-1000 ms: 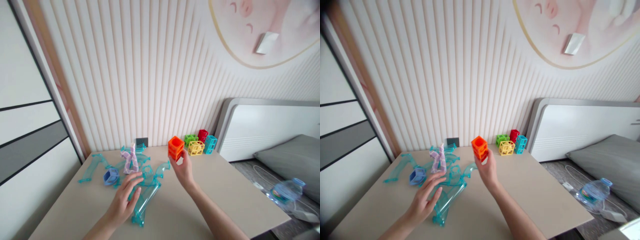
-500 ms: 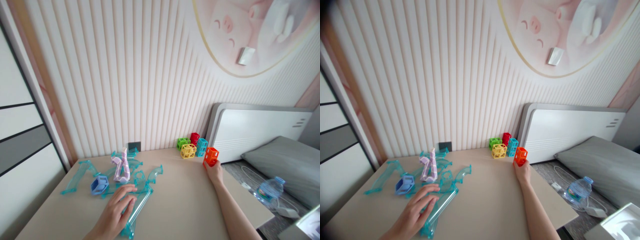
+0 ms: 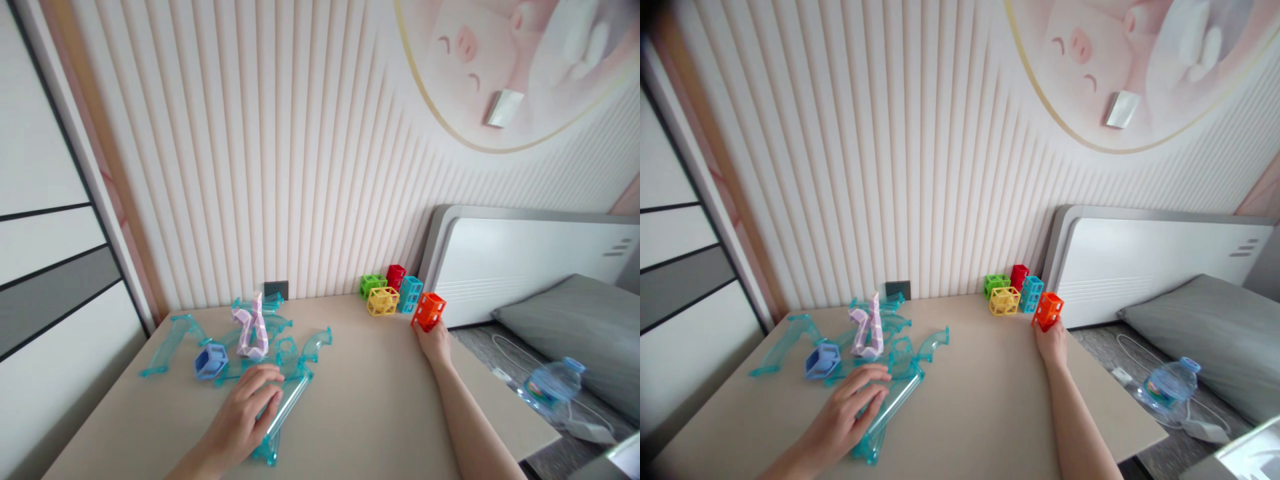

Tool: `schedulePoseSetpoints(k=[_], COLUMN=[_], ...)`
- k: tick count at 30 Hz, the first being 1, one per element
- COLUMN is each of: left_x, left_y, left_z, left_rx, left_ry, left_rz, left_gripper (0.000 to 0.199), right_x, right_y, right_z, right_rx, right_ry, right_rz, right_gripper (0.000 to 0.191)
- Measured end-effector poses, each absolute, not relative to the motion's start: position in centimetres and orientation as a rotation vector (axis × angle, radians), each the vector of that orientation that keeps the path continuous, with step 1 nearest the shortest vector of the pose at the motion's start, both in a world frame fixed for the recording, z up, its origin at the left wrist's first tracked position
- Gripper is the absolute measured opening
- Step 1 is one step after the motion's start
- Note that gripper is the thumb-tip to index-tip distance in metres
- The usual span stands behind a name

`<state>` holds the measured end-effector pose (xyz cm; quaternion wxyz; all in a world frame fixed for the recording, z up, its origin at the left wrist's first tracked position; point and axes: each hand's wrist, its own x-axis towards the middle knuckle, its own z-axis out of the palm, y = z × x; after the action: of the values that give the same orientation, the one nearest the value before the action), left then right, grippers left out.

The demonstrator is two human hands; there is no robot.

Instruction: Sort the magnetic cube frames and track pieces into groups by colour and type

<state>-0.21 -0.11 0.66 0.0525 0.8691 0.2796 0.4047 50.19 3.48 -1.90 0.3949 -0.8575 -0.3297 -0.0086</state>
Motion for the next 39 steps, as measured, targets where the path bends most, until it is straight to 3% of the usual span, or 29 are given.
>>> schedulePoseSetpoints(k=[3, 6, 9, 12, 16, 21, 27, 29, 36, 39], left_x=[-0.2, -0.3, -0.4, -0.4, -0.4, -0.6, -1.1, -1.2, -0.9, -0.8], left_y=[-0.2, -0.2, -0.2, -0.1, 0.1, 0.3, 0.7, 0.7, 0.5, 0.6], left_z=[0.8, 0.8, 0.8, 0.7, 0.6, 0.5, 0.3, 0.1, -0.3, -0.5], left_rx=[2.635, 2.639, 2.641, 2.639, 2.622, 2.609, 2.614, 2.6, 2.562, 2.558], left_ry=[0.836, 0.84, 0.864, 0.887, 0.914, 0.944, 0.982, 0.988, 1.002, 1.013], left_rz=[1.192, 1.129, 1.088, 1.068, 1.049, 1.006, 0.975, 0.996, 1.019, 1.028], left_gripper=[0.019, 0.019, 0.019, 0.018, 0.018, 0.018, 0.015, 0.015, 0.017, 0.022], right_x=[48.5, 46.0, 42.8, 38.6, 31.9, 24.7, 23.9, 25.1, 26.4, 25.9], right_y=[2.9, 2.4, 2.3, 2.2, 2.1, 3.7, 4.6, 4.0, 3.7, 3.9], right_z=[-1.9, -1.9, -1.7, -1.8, -1.8, -0.1, 0.6, 0.3, 0.2, 0.2], right_rx=[-2.208, -2.213, -2.126, -1.759, -1.266, -0.727, -0.756, -0.753, -0.825, -0.811], right_ry=[-0.786, -0.787, -0.926, -1.3, -1.88, -2.34, -2.256, -2.364, -2.575, -2.622], right_rz=[-0.073, -0.169, -0.291, -0.451, -0.321, -0.209, 0.02, 0.108, 0.248, 0.254], right_gripper=[0.098, 0.102, 0.09, 0.063, 0.037, 0.024, 0.019, 0.023, 0.072, 0.076])
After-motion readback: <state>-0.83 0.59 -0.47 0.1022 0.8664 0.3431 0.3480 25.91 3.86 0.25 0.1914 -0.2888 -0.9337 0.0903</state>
